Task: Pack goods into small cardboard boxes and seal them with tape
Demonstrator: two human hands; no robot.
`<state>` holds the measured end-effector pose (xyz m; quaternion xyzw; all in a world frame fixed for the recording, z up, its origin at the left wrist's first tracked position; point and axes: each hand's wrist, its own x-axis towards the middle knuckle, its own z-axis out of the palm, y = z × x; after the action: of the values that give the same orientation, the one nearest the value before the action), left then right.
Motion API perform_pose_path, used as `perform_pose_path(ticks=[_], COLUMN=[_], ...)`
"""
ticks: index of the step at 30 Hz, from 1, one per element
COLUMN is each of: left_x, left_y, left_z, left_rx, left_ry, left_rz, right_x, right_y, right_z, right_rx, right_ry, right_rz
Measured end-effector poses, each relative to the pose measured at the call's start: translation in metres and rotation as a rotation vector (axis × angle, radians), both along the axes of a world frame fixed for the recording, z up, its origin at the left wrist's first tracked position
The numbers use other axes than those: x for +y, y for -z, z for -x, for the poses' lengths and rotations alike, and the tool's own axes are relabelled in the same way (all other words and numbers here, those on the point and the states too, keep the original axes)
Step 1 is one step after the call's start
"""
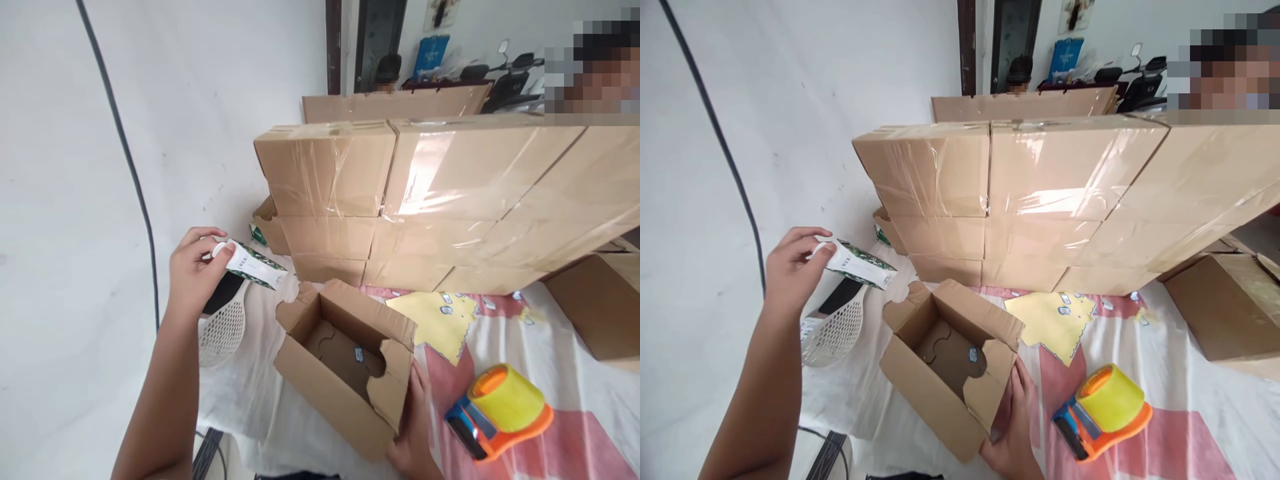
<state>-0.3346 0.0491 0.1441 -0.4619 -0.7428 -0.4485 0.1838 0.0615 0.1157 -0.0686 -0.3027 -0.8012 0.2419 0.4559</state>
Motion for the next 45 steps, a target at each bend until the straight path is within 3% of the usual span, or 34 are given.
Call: perform_pose_path(ticks=[4,7,10,15,18,22,24,28,31,33,38,40,42,45], left_x=[-0.004,0.007,0.026,0.041,0.036,0.028,0.024,0.013,0.003,-0.004,-0.022,-0.031,-0.044,-0.065], left_y=[-0.029,-0.029,-0.018,-0.004,0.017,0.057,0.066,0.053,0.044,0.049,0.079,0.089,0.099,0.114], left_z=[-0.086,-0.138,-0.164,-0.162,-0.155,-0.15,-0.149,-0.142,-0.139,-0.137,-0.13,-0.13,-0.132,-0.138], left_rx=[0.159,0.294,0.34,0.143,0.02,0.188,0.25,0.29,0.199,0.093,-0.205,-0.393,-0.507,-0.413], left_ry=[0.193,0.285,0.388,0.323,0.315,0.311,0.298,0.172,0.113,0.079,-0.173,-0.125,0.002,0.263], left_rz=[0.115,0.332,0.561,0.527,0.632,0.9,0.918,0.778,0.696,0.618,0.282,0.294,0.35,0.431], right_x=[-0.004,-0.005,-0.007,-0.008,-0.008,-0.008,-0.009,-0.011,-0.011,-0.011,-0.009,-0.009,-0.01,-0.01], right_y=[0.001,-0.004,-0.008,-0.01,-0.011,-0.01,-0.009,-0.01,-0.013,-0.015,-0.02,-0.022,-0.024,-0.028], right_z=[0.001,0.001,-0.001,-0.003,-0.004,-0.005,-0.006,-0.006,-0.005,-0.004,-0.003,-0.005,-0.008,-0.016], right_rx=[0.021,0.011,0.018,0.021,0.025,0.02,0.017,0.041,0.054,0.062,0.103,0.106,0.096,0.106], right_ry=[-0.01,-0.03,-0.057,-0.068,-0.075,-0.095,-0.109,-0.125,-0.139,-0.149,-0.178,-0.189,-0.202,-0.284], right_rz=[0.01,0.018,0.003,0.031,0.032,0.049,0.066,0.046,0.012,-0.003,-0.039,-0.037,-0.019,0.061])
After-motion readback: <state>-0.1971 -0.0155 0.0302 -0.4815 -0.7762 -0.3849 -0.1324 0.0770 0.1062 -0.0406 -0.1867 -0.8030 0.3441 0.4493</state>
